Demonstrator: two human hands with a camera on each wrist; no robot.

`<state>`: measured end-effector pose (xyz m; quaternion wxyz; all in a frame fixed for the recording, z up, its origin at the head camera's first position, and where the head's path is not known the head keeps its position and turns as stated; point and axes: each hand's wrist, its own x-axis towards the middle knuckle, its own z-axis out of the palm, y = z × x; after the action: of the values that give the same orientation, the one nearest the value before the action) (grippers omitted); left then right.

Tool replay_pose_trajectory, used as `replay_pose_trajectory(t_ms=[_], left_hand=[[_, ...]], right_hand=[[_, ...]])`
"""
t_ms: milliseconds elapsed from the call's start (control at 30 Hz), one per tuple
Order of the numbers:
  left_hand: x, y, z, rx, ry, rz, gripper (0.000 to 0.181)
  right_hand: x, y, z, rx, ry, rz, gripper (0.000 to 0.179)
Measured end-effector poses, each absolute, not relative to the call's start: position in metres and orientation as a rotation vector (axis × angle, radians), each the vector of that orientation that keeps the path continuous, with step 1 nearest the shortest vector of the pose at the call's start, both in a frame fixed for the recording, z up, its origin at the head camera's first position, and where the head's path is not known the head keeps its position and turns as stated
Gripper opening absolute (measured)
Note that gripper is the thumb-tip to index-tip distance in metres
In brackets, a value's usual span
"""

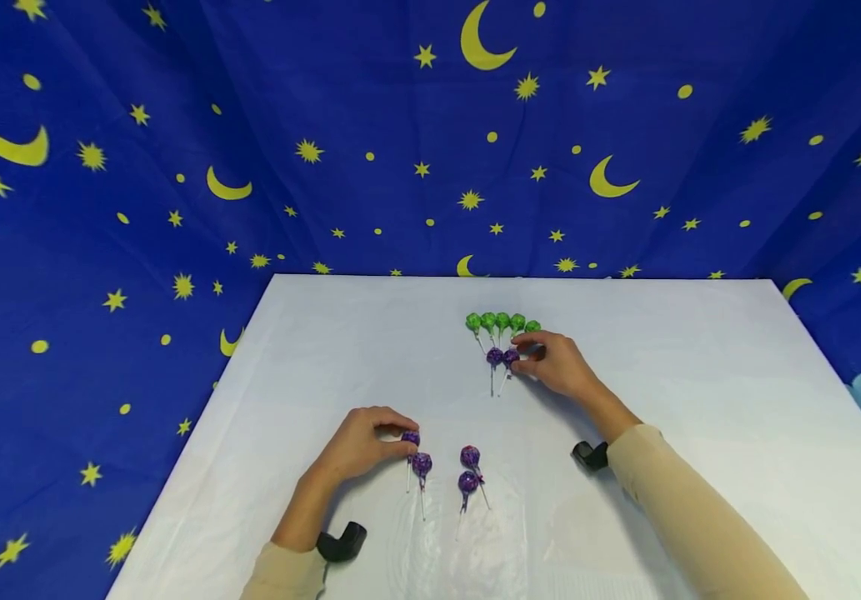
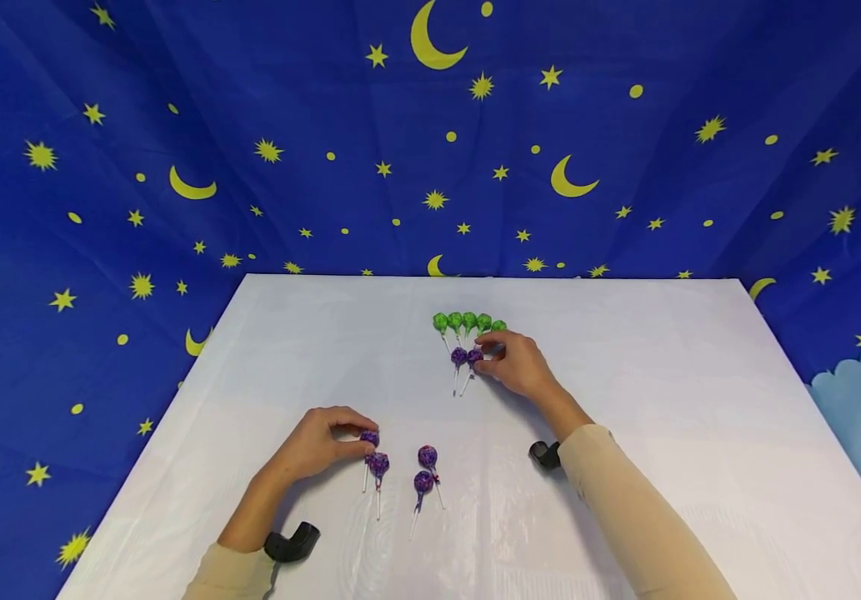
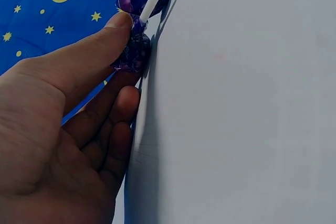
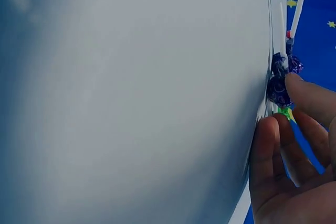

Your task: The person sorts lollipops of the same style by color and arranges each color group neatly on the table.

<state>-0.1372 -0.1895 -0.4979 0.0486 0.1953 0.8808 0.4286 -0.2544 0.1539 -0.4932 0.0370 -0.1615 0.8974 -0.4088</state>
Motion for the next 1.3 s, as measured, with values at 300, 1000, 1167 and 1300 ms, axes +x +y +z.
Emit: replay_pose_trajectory(t_ms=[300, 1000, 1167, 1300], left_hand=[[-0.138, -0.189, -0.498, 0.563, 2.677, 1.303, 0.028], [-0.139, -0.188, -0.499, 0.584, 2.695, 1.303, 0.029], [-0.138, -0.187, -0.500, 0.567, 2.691, 1.318, 0.028], [-0.137, -0.187, -0.501, 0.543, 2.695, 1.319, 0.027]], right_hand=[[-0.251, 0.159, -0.486, -0.465, 2.775, -1.299, 0.039], [-0.229, 0.153, -0.468, -0.670, 2.606, -1.325, 0.032], [-0.221, 0.152, -0.468, -0.698, 2.585, -1.320, 0.034], [-0.215, 0.153, -0.470, -0.703, 2.573, -1.319, 0.035]])
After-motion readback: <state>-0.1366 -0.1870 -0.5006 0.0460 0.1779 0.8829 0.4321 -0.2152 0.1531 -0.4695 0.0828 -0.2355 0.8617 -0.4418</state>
